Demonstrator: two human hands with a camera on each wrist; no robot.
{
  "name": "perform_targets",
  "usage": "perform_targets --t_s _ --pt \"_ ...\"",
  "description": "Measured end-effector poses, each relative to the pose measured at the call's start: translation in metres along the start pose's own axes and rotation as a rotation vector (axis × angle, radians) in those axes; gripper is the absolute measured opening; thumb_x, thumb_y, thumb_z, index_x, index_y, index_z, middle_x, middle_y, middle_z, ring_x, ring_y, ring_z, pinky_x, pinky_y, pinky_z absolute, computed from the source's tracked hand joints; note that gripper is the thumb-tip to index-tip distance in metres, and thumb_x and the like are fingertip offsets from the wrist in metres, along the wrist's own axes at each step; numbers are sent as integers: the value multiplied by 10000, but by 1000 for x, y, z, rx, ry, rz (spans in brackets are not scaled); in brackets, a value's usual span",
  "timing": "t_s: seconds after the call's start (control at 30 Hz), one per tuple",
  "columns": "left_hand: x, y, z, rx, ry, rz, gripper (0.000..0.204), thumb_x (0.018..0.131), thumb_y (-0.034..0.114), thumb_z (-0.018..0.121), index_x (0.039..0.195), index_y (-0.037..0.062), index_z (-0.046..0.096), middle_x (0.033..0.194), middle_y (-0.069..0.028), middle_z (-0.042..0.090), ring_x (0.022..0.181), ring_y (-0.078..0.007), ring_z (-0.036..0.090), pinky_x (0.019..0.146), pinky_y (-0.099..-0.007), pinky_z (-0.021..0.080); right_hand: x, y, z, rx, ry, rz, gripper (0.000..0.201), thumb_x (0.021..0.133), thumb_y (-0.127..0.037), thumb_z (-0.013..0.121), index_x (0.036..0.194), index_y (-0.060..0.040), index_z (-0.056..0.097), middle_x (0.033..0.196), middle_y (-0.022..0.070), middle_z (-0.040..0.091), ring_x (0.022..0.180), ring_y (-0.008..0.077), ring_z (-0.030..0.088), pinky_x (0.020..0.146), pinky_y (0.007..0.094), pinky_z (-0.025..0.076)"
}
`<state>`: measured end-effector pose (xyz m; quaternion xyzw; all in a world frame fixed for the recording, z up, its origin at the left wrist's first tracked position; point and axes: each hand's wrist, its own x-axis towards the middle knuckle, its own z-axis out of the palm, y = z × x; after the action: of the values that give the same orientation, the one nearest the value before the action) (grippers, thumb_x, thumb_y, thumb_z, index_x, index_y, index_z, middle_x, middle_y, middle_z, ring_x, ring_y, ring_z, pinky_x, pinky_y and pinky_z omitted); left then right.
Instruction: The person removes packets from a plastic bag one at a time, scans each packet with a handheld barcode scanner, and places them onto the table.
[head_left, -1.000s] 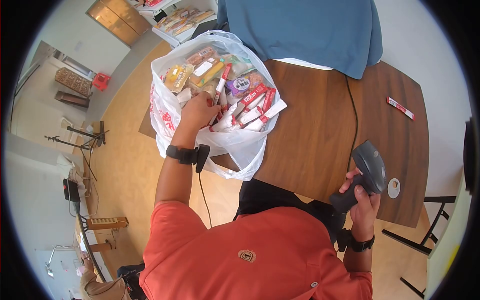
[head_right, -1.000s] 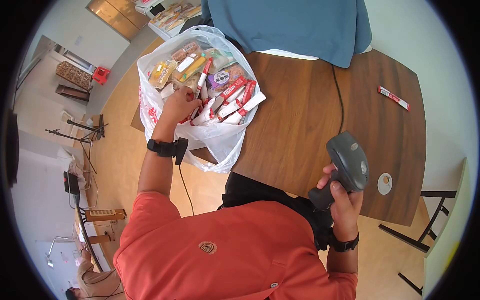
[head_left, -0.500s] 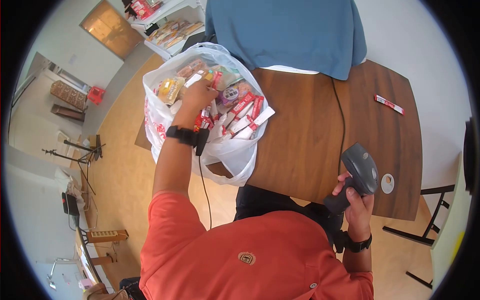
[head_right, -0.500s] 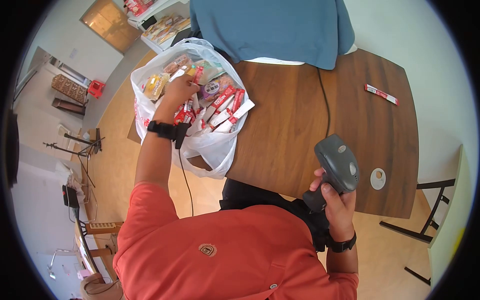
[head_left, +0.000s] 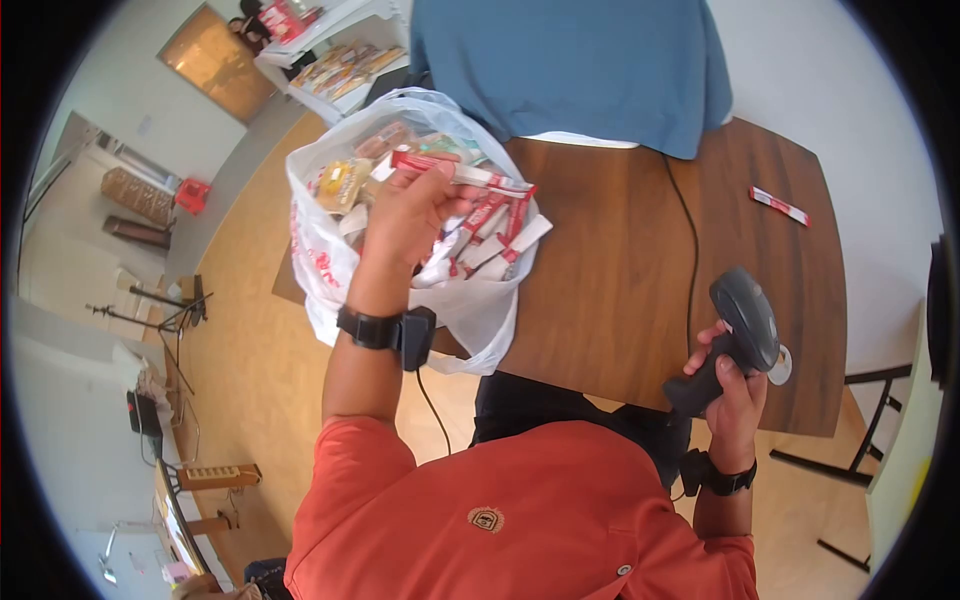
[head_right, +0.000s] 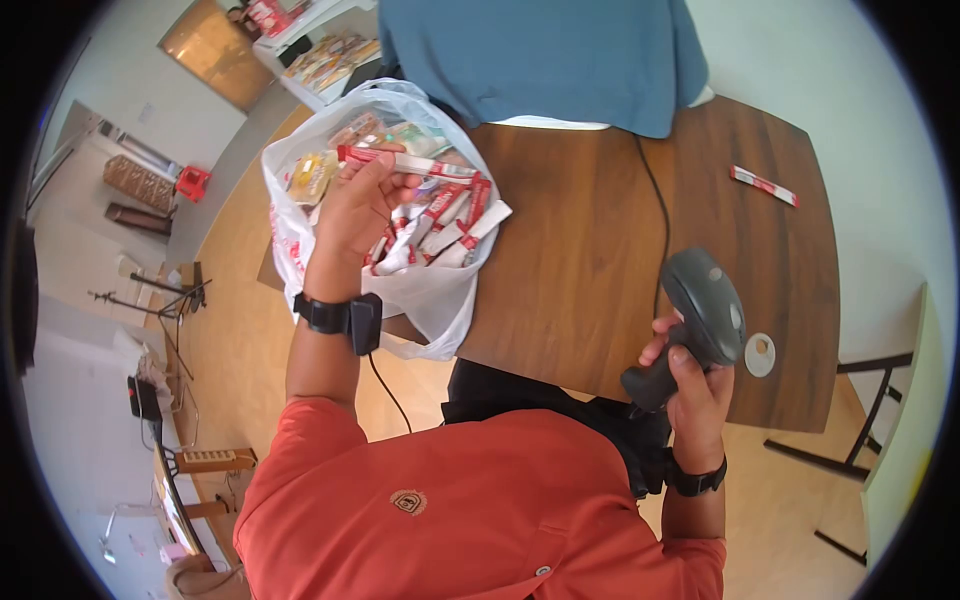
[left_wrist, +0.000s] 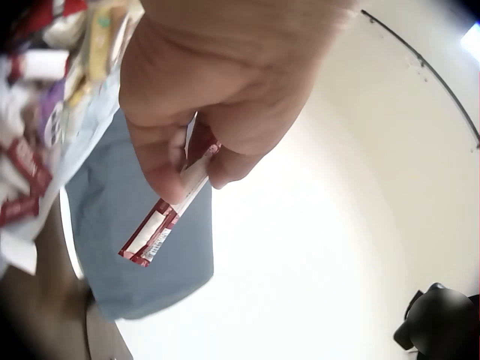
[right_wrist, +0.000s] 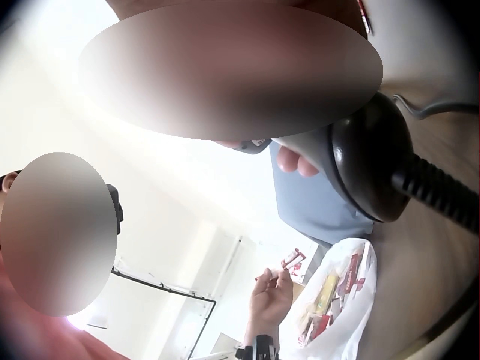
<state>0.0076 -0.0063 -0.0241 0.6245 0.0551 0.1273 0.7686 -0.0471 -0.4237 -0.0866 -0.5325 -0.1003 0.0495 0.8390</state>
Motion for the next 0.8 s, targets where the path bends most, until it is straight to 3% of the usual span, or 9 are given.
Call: perform_targets --t_s 0.1,0.23,0.53,0.57,0.63,0.8 --pt "-8 -24 36 -267 -252 -73 324 1023 206 542 1238 -31 589 1111 -186 679 1014 -276 692 838 -340 586 -4 -8 0 -25 64 -21 427 923 -131 617 1307 29 521 1123 131 640 848 177 635 765 337 539" --pt "-20 -38 80 -351 -308 -112 276 1022 149 537 1220 -33 599 1101 -179 683 998 -284 697 830 -339 589 -7 -19 6 -50 58 -17 343 941 -82 599 1263 28 558 1129 91 644 878 142 644 789 321 542" --pt "-33 -52 108 -362 -278 -101 281 1005 163 581 1209 -26 617 1112 -163 692 1027 -294 696 878 -354 590 1 -13 24 -58 -39 17 218 940 -49 605 1150 10 584 921 32 629 820 88 601 738 266 505" --pt "-34 -53 110 -363 -281 -107 278 1003 157 581 1210 -25 617 1116 -162 690 1027 -291 696 881 -351 589 3 -13 24 -55 -31 15 218 940 -49 605 1150 10 584 921 32 629 820 88 601 738 266 505" --pt "-37 -56 114 -357 -280 -110 275 1002 151 583 1211 -23 618 1118 -163 690 1028 -291 695 884 -352 589 5 -11 24 -159 -87 58 270 954 -49 557 1213 26 572 1068 54 633 862 107 626 792 289 525" --pt "-41 -64 122 -331 -268 -98 256 997 121 584 1211 -11 630 1119 -163 690 1032 -290 693 895 -357 588 6 -4 28 -170 -101 74 251 949 -57 579 1189 19 580 991 44 639 856 95 620 787 284 526"
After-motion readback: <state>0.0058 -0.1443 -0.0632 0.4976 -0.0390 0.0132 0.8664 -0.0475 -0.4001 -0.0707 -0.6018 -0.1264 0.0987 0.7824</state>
